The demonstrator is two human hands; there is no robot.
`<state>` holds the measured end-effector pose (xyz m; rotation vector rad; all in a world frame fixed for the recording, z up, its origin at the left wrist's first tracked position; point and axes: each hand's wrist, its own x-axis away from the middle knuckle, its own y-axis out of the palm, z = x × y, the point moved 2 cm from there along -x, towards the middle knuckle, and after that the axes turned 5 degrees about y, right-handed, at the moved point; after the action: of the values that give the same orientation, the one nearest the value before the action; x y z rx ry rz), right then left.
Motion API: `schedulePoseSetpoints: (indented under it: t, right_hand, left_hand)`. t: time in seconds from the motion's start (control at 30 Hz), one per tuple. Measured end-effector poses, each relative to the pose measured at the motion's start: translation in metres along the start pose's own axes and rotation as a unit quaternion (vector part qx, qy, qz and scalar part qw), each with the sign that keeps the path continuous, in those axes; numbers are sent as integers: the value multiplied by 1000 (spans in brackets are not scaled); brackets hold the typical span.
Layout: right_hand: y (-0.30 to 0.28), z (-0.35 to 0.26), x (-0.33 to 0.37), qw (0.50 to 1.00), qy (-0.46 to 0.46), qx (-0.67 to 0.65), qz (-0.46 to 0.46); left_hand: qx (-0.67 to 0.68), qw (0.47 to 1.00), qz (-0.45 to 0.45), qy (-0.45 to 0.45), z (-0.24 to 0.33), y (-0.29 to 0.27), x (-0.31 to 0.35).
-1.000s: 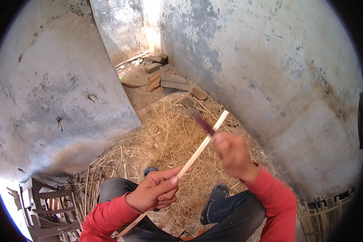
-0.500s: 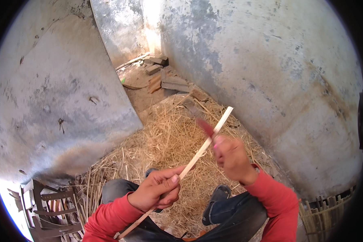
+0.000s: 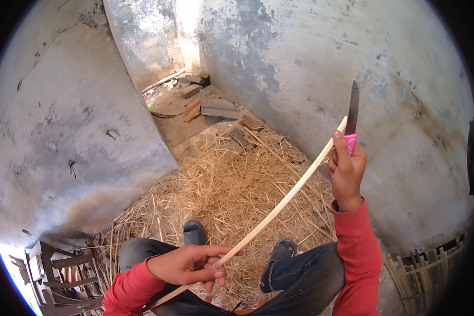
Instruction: The person is shaving a thin wooden stick using a utility knife, removing thin layers of wood from one end of the stick while sitting in a cluttered workspace.
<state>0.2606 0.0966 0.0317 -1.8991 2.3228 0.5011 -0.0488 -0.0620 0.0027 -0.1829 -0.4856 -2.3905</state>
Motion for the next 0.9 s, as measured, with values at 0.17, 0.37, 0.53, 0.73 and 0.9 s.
schedulePoseSetpoints:
  t: [0.17,0.37,0.53,0.73,0.9]
  right_hand:
    - [-13,3,4,988,103,12,-112]
    - [-7,12,7,988,105,48,-105]
    - [4,11,17,985,113,38,-121]
    - [-6,7,3,983,106,48,-142]
    - [11,13,21,972,152,50,-174]
  left_hand:
    - [-13,998,68,0,-10,-4,15]
    - [-8,996,86,0,1,1,9]
    - [-15,996,89,-1,2,2,10]
    - [-3,994,105,-3,4,2,10]
    - [21,994,108,15,5,1,8]
